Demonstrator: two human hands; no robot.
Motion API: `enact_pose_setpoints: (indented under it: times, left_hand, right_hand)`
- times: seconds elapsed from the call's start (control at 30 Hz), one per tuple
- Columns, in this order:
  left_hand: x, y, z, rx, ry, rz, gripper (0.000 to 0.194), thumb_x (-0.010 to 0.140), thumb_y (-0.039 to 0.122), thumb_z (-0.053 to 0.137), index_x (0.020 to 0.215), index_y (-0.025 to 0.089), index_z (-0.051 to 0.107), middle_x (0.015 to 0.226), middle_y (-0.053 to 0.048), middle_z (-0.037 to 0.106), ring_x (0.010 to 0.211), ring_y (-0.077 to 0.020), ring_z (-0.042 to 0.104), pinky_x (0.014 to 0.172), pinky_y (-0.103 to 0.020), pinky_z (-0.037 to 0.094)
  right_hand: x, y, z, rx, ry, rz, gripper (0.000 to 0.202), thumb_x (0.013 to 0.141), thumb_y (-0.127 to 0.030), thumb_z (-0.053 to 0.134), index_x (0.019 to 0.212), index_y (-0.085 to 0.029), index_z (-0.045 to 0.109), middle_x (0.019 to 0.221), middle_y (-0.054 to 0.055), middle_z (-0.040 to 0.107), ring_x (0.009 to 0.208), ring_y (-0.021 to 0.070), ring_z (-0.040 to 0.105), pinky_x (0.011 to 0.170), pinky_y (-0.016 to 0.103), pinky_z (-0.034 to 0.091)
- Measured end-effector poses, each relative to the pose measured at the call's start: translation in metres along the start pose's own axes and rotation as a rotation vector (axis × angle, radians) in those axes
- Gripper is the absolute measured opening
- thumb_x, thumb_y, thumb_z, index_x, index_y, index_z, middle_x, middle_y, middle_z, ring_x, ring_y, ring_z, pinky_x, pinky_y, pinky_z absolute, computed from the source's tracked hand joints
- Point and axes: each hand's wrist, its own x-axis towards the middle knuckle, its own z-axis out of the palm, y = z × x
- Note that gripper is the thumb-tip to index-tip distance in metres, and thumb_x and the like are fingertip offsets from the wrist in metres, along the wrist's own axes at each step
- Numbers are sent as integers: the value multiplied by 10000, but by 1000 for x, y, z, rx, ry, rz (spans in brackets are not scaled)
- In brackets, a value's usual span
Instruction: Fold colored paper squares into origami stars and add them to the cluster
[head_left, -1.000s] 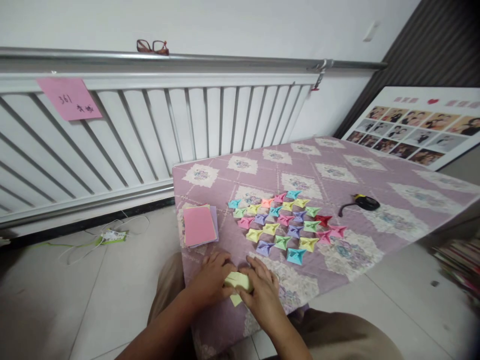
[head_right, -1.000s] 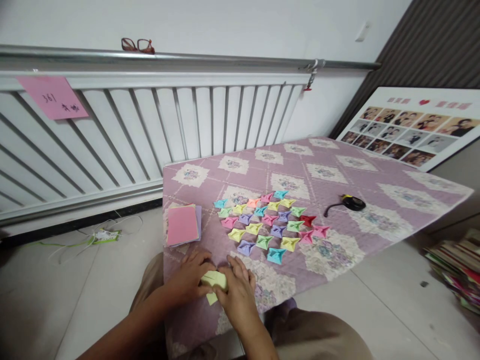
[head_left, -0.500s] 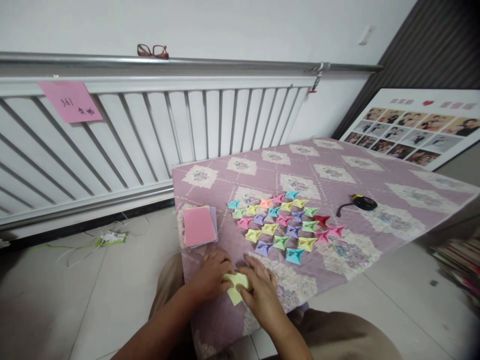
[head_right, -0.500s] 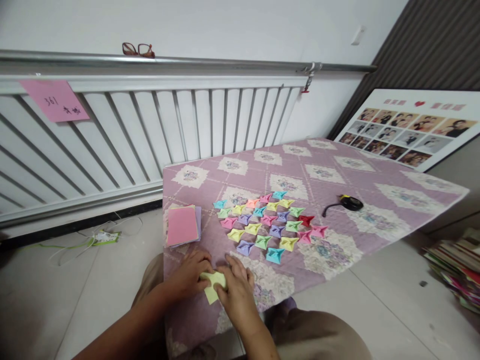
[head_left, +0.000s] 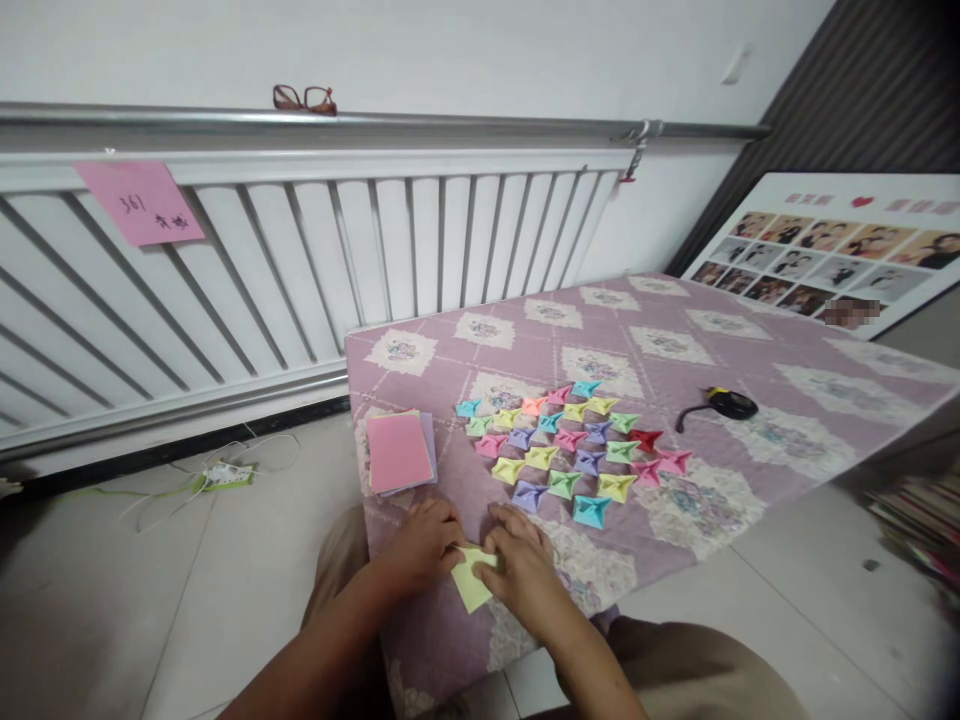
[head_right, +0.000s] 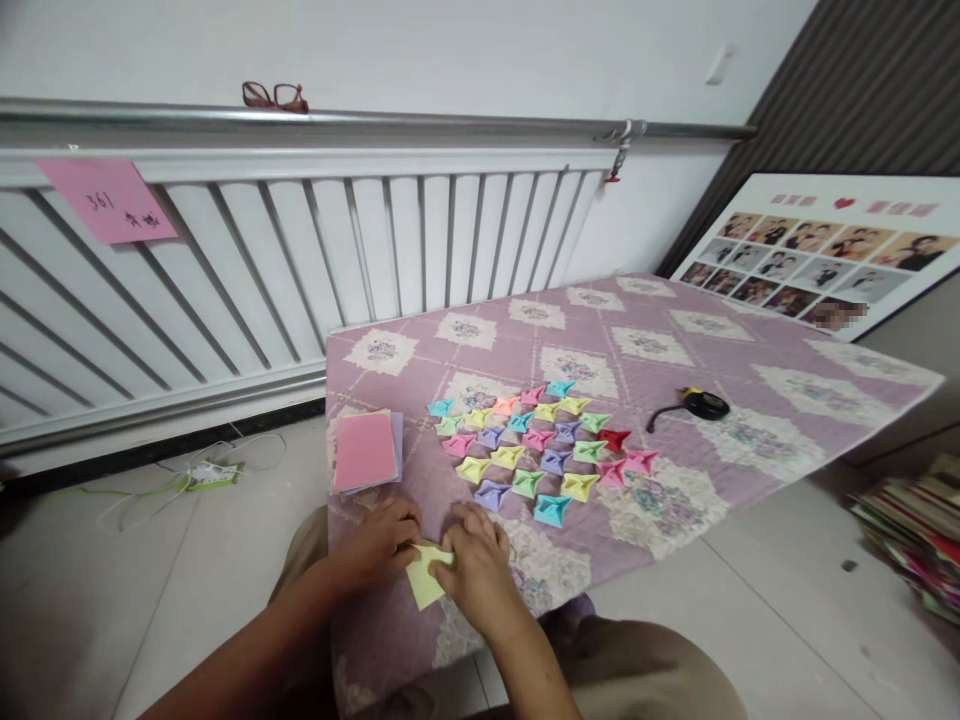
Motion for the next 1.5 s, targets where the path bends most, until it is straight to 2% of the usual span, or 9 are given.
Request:
enact_pose_setpoints:
  times: [0.27, 0.4, 0.6, 0.73, 0.87, 1.07, 1.17, 1.3, 1.5]
  left_hand:
    - [1, -3, 1, 16, -26, 2, 34, 833, 214, 591, 825, 206, 623, 1034, -31, 583, 995, -205, 489, 874, -347, 350]
    - [0, -2, 0, 60, -45, 5, 23, 838, 212, 594, 841, 209, 617, 1039, -18, 574, 1004, -196, 483, 888, -337, 344]
    - [0, -3, -1, 80, -61, 11, 22, 841, 219, 597, 833, 204, 610, 1041, -22, 576, 1001, -201, 485, 885, -339, 350]
    - [0, 1, -3, 78, -56, 11, 38, 821, 233, 627, 834, 205, 604, 1037, -15, 574, 1003, -200, 483, 876, -335, 354]
    - [0, 9, -3, 89, -48, -34, 151, 791, 298, 667, 899, 214, 604, 1068, -31, 557, 1009, -221, 479, 865, -360, 353]
    - [0, 15, -1, 117, -54, -78, 196, 766, 318, 693, 910, 222, 601, 1074, -33, 539, 1038, -233, 468, 878, -379, 344]
    - [-1, 15, -2, 108, -56, -69, 263, 719, 340, 740, 909, 227, 598, 1071, -26, 534, 1040, -235, 467, 880, -379, 347]
    - [-3, 18, -4, 136, -69, -66, 336, 700, 370, 755, 962, 239, 591, 1087, -28, 523, 1047, -243, 464, 880, -383, 351]
    - [-7, 21, -4, 153, -85, -75, 441, 665, 430, 777, 1008, 246, 570, 1129, -34, 519, 1084, -255, 454, 912, -399, 342]
  right_hand:
    - [1, 7, -7, -58, -8, 18, 91, 717, -247, 660, 767, -234, 585, 1358, 52, 514, 1299, 276, 383, 996, 453, 282]
    - [-5, 14, -1, -71, 60, -23, 57, 732, -213, 651, 752, -234, 602, 1325, 57, 543, 1297, 293, 389, 997, 475, 298]
    - [-13, 27, -2, -40, 145, -81, 74, 735, -190, 662, 737, -236, 605, 1233, 64, 596, 1255, 288, 444, 974, 440, 365]
    - [-13, 20, -4, -81, 141, -69, 89, 717, -178, 681, 712, -235, 611, 1249, 57, 595, 1270, 305, 422, 979, 467, 346]
    - [-10, 10, 1, -88, 134, -114, 102, 741, -168, 657, 806, -246, 648, 1287, 55, 577, 1295, 295, 395, 1009, 479, 307]
    - [-10, 15, 6, -67, 166, -107, 91, 751, -170, 645, 802, -244, 650, 1269, 55, 583, 1282, 295, 409, 986, 459, 335]
    - [-11, 16, 4, -80, 174, -97, 69, 748, -190, 657, 788, -245, 645, 1246, 54, 594, 1267, 298, 421, 977, 454, 339]
    - [-11, 5, 2, -68, 151, -100, 57, 755, -238, 665, 802, -243, 633, 1269, 59, 578, 1275, 296, 411, 985, 457, 324]
    - [-8, -5, 11, -54, 167, -40, 77, 747, -283, 677, 765, -246, 612, 1263, 53, 573, 1267, 290, 406, 982, 468, 307]
